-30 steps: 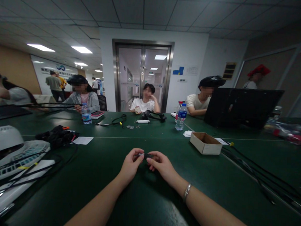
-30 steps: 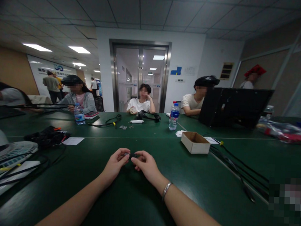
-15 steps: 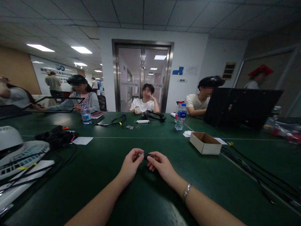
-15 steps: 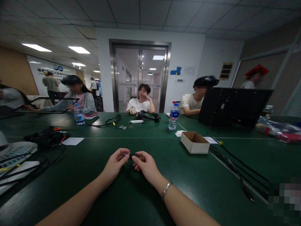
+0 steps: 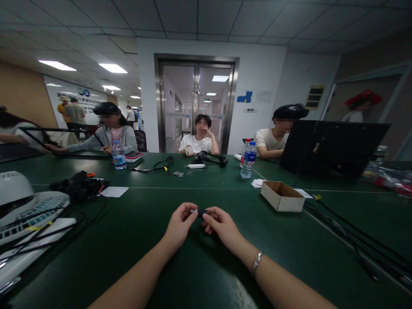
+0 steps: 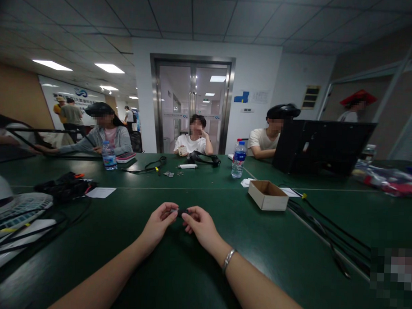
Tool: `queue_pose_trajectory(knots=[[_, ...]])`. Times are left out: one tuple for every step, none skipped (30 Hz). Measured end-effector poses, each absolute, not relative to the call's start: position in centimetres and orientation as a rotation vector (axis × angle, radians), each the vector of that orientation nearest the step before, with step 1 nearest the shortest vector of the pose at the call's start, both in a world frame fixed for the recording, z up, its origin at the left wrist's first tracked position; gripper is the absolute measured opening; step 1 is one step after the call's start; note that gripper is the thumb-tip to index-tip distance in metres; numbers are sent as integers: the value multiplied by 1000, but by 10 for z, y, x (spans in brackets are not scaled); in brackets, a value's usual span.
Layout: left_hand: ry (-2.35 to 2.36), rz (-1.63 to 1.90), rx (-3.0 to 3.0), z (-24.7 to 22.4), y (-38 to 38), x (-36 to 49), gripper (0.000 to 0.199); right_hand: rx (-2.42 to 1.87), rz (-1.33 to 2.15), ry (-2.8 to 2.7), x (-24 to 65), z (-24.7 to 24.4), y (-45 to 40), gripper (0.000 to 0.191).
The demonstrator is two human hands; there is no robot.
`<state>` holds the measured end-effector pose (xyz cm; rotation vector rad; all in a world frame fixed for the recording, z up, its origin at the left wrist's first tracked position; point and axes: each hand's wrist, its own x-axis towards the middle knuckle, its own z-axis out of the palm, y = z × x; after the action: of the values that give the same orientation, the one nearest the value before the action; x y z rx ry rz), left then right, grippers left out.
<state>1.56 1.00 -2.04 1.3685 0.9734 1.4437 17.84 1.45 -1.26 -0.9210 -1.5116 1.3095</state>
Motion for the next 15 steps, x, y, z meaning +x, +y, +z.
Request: queue_pose_trajectory(knots=[[970, 1447, 1367, -21, 10, 16, 25, -908, 1313, -1507, 179, -12, 14, 49], [966, 1450, 1367, -21, 11, 16, 25, -895, 1314, -1504, 179, -12, 13, 51], [962, 1452, 1367, -22, 11, 16, 24, -882, 1313, -1505, 179, -11, 13, 53], [959, 1452, 1368, -23, 12, 15, 24, -873, 1310, -1510, 179, -11, 12, 53], [958, 1449, 1372, -24, 12, 15, 24, -869, 1308, -1515, 179, -10, 11, 52], [959, 1445, 1375, -24, 12, 15, 24, -871, 1308, -1519, 179, -10, 11, 49], [963, 1444, 1375, -24, 12, 16, 24, -877, 1305, -1520, 179, -10, 11, 47], [967, 1444, 1371, -24, 12, 16, 25, -884, 1302, -1521, 179, -10, 11, 45], [968, 1448, 1365, -23, 12, 16, 25, -892, 1298, -1522, 179, -10, 11, 43], [968, 1454, 1358, -23, 12, 17, 25, -898, 1293, -1525, 179, -10, 11, 42], [966, 1459, 1352, -22, 11, 17, 26, -904, 1287, -1530, 178, -10, 11, 41], [962, 1463, 1347, -21, 11, 17, 26, -911, 1281, -1535, 178, -11, 12, 41], [959, 1465, 1346, -20, 11, 17, 26, -916, 1277, -1538, 178, -11, 12, 42], [957, 1465, 1346, -20, 10, 17, 26, -923, 1276, -1539, 178, -11, 12, 42], [958, 1465, 1347, -20, 10, 17, 27, -929, 1276, -1540, 178, -11, 13, 43]])
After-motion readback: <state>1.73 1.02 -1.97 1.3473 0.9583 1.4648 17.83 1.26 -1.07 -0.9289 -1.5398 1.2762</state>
